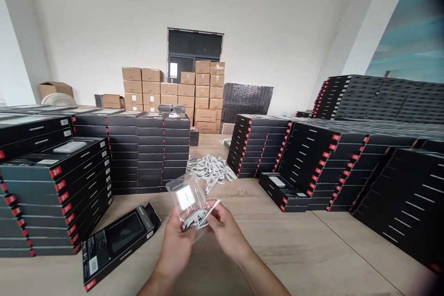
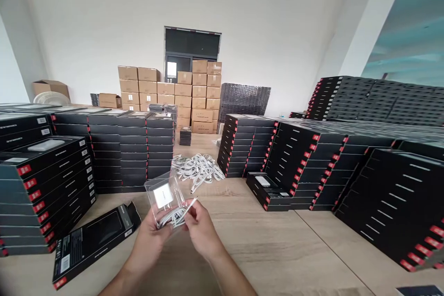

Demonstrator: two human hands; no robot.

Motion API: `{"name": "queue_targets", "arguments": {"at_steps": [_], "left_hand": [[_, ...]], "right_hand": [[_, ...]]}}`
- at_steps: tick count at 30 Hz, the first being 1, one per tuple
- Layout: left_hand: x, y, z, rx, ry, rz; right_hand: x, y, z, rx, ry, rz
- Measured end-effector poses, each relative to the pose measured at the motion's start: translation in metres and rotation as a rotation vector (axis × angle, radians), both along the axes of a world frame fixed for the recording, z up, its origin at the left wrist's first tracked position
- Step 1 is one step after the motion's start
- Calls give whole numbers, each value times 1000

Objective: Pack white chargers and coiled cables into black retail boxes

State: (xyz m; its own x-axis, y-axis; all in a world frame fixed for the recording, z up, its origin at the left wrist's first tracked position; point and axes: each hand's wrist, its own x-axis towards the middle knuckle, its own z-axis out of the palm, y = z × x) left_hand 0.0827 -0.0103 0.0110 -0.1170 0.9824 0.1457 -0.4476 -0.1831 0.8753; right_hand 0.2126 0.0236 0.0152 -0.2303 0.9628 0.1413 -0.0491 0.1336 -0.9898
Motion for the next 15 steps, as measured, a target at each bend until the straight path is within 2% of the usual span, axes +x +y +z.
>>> {"name": "queue_targets", "arguments": {"at_steps": [5, 8, 11, 15], "left_hand": [[-6, 1, 2, -77, -16, 8], [-14, 0, 5, -108, -171, -76], [-18, -1, 7, -88, -322, -125], [-20, 1, 7, -60, -366, -156]], "right_hand": [[-10, 0, 1, 34, -33, -71], [-12, -3, 3, 38, -57, -48], [-11, -6, 4, 118, -89, -87], [-9, -9, 9, 201, -31, -161]]}}
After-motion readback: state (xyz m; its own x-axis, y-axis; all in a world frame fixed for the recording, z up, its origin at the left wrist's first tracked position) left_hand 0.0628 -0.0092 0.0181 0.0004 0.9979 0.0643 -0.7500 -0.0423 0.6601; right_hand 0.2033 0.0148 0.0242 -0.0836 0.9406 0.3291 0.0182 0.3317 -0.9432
